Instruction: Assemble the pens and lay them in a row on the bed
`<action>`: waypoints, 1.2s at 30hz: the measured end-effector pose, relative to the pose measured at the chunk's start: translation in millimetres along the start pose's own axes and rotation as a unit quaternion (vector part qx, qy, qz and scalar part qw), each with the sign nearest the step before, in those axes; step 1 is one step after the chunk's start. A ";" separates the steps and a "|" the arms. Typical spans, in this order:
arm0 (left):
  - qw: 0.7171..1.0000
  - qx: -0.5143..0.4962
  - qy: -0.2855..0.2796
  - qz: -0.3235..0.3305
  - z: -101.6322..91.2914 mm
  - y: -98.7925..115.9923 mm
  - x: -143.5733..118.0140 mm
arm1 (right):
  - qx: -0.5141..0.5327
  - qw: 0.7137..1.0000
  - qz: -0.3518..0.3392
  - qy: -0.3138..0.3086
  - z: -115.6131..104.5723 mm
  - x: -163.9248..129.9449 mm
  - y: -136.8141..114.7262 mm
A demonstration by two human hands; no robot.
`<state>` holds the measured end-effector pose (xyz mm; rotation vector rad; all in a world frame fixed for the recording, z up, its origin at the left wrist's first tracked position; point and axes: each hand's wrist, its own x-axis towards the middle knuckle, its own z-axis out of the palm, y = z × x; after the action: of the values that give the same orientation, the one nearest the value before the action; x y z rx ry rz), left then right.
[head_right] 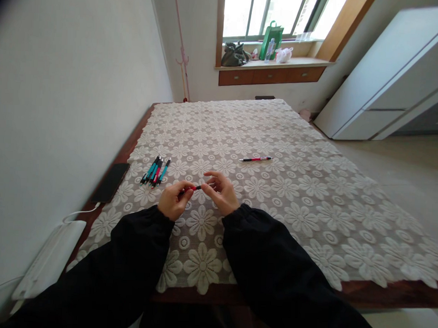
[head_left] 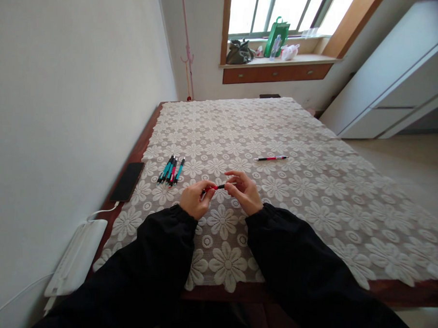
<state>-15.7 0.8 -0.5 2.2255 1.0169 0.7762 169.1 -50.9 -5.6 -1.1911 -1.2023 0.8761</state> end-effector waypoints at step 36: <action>0.997 -0.063 -0.033 -0.001 1.9 1.6 -0.9 | 0.075 0.995 0.023 -0.061 1.0 0.1 -0.5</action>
<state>-14.1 -1.3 -0.9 2.1279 0.9135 0.7391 168.1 -50.7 -5.1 -1.0602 -1.1887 1.0662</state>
